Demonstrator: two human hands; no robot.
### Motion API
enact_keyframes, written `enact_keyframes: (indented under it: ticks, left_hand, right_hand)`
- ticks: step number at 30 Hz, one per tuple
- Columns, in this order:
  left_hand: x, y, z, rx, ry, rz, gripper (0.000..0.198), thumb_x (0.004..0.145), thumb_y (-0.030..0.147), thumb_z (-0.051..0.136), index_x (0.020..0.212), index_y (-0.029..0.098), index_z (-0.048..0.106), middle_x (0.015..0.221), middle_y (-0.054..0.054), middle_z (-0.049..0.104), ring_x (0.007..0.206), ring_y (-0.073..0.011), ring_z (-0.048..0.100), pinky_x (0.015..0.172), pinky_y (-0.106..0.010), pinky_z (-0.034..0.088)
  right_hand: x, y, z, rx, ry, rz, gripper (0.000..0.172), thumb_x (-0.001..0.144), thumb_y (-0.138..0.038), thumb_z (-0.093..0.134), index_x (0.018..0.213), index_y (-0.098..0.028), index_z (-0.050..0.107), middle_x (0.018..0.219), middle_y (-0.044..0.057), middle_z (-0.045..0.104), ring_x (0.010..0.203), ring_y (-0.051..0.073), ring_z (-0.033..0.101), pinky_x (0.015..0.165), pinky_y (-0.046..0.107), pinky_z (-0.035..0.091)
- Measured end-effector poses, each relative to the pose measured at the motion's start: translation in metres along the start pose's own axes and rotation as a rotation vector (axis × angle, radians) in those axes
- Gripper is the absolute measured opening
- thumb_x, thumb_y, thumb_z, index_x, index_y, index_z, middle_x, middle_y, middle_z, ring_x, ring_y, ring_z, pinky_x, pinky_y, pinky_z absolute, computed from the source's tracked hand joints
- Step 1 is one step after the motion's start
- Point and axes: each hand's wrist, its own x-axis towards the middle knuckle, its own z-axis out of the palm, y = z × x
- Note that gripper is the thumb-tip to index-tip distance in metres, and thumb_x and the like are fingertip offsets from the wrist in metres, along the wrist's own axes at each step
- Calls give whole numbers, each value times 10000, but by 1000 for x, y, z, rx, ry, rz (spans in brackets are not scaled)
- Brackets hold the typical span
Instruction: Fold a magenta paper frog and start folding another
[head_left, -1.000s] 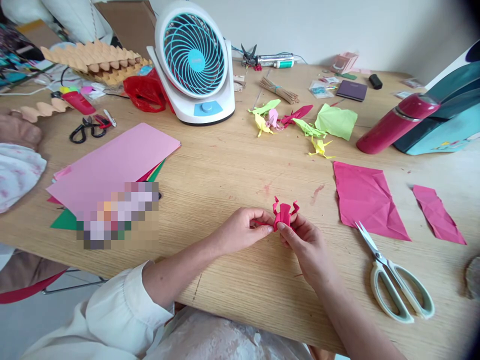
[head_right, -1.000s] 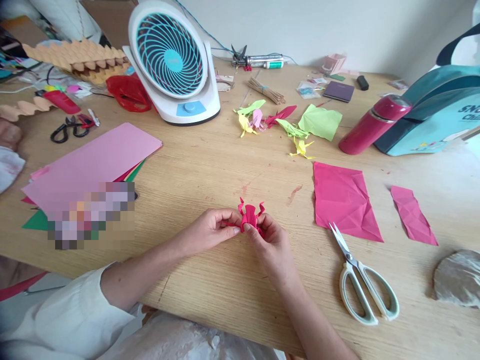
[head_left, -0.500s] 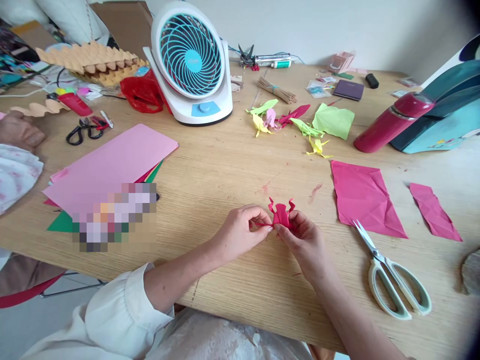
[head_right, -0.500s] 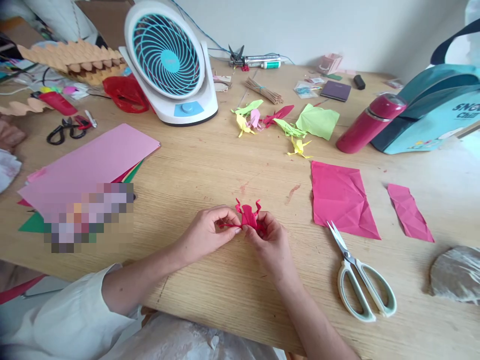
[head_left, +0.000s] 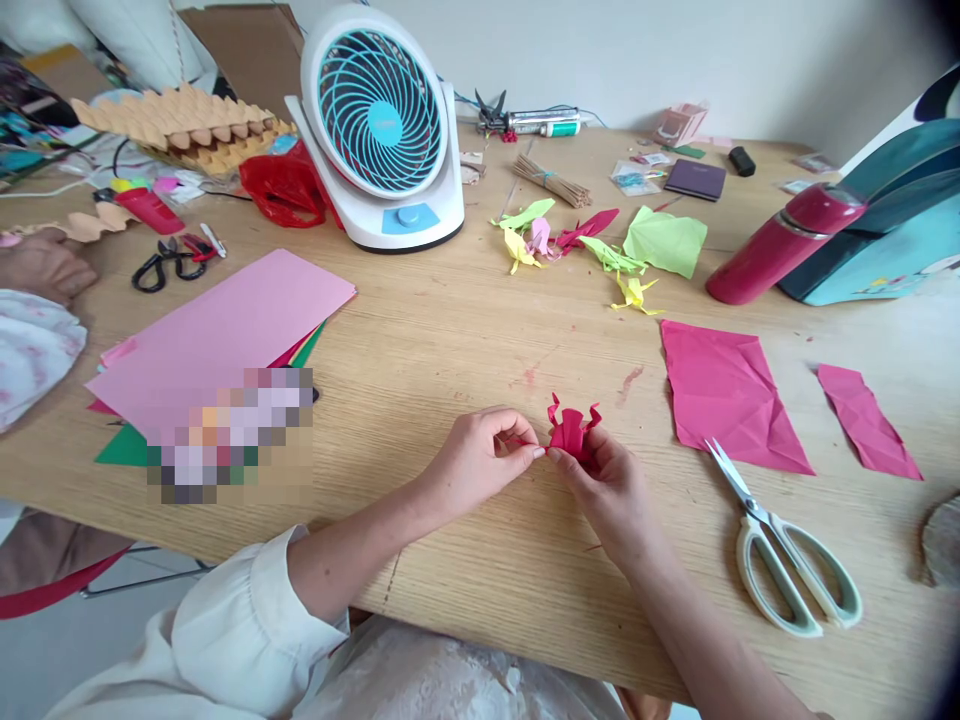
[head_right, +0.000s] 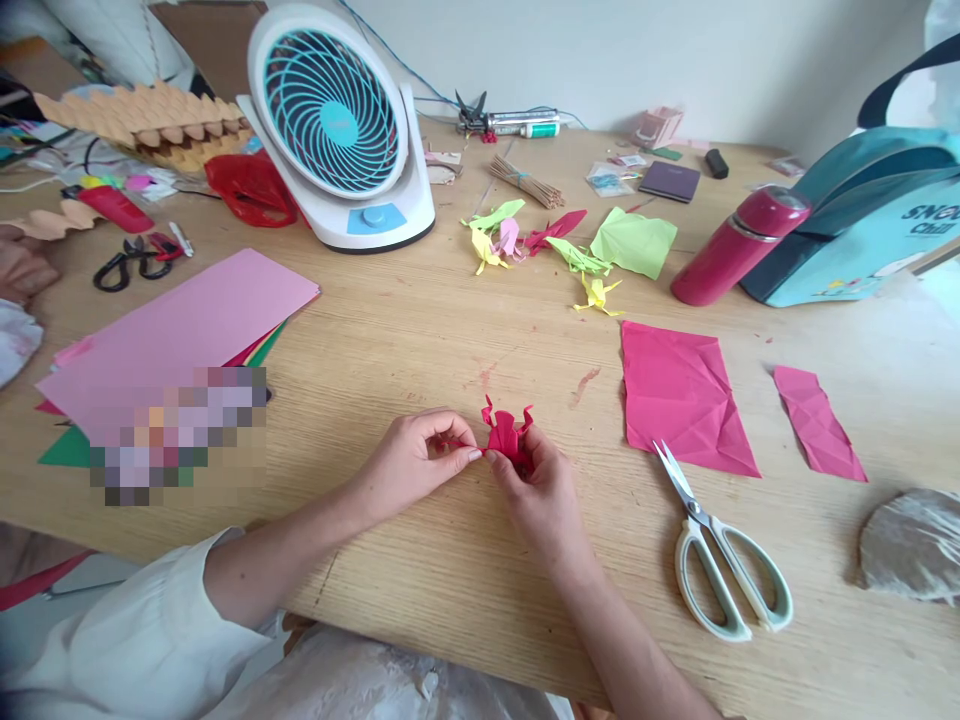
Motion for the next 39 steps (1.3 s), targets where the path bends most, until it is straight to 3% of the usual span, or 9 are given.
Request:
enact_keyframes:
  ticks: [4, 8, 13, 16, 22, 28, 31, 35, 39]
  left_hand:
    - [2, -3, -4, -81, -73, -101, 182, 830, 330, 666, 785, 153, 679, 724, -13, 668, 640, -123, 560, 602, -236, 410]
    - [4, -6, -8, -195, -147, -102, 313, 904, 439, 573, 856, 148, 675, 750, -23, 663, 687, -132, 589, 636, -238, 428]
    - [3, -6, -5, -120, -80, -84, 167, 832, 318, 661, 819, 153, 678, 769, -21, 682, 668, -126, 590, 617, -231, 433]
    - [1, -3, -1, -6, 16, 8, 76, 808, 198, 647, 739, 165, 643, 728, -4, 658, 643, -113, 567, 614, -227, 430]
    - [-5, -3, 0, 257, 112, 267, 108, 841, 111, 586, 766, 186, 567, 770, -2, 607, 725, -120, 564, 684, -235, 437]
    - [-8, -4, 1, 515, 105, 417, 166, 934, 133, 474, 798, 188, 550, 794, -29, 599, 759, -152, 558, 733, -280, 437]
    - [-10, -3, 1, 480, 60, 445, 148, 951, 150, 472, 846, 176, 574, 845, -47, 615, 810, -159, 579, 767, -281, 449]
    - [-10, 0, 0, 260, 14, 399, 131, 953, 252, 533, 885, 164, 601, 837, -41, 626, 809, -149, 586, 754, -265, 448]
    - [-7, -1, 1, -9, -8, 128, 194, 956, 277, 522, 813, 170, 599, 729, 3, 606, 674, -109, 557, 644, -234, 424]
  right_hand:
    - [-2, 3, -3, -48, 21, -13, 213, 777, -358, 732, 817, -204, 590, 697, -22, 554, 633, 140, 465, 563, 261, 352]
    - [0, 3, -6, -81, 45, -9, 226, 808, -387, 710, 842, -192, 599, 691, -25, 536, 597, 124, 421, 538, 257, 325]
    - [1, -1, -3, -28, 20, -9, 244, 791, -386, 725, 918, -202, 627, 785, 0, 604, 688, 152, 504, 608, 266, 381]
    - [1, -2, 0, 0, 5, 5, 239, 775, -379, 734, 909, -212, 626, 760, -9, 597, 696, 159, 514, 607, 264, 375]
    - [2, 2, 0, 13, 16, 22, 229, 762, -344, 753, 875, -198, 616, 771, -6, 616, 663, 140, 499, 584, 259, 366]
    - [1, 4, 3, -1, 80, 58, 286, 707, -382, 795, 843, -185, 638, 738, 13, 648, 649, 157, 543, 576, 276, 410]
    - [2, 2, 4, -9, 107, 62, 303, 708, -416, 792, 833, -180, 649, 751, 25, 660, 657, 163, 552, 585, 284, 419]
    - [2, 3, 2, 28, 106, 73, 314, 719, -427, 784, 860, -182, 648, 775, 31, 664, 686, 169, 561, 610, 290, 427]
    - [2, 7, 1, 7, 92, 51, 269, 750, -408, 769, 864, -195, 650, 789, 24, 660, 693, 163, 555, 614, 282, 412]
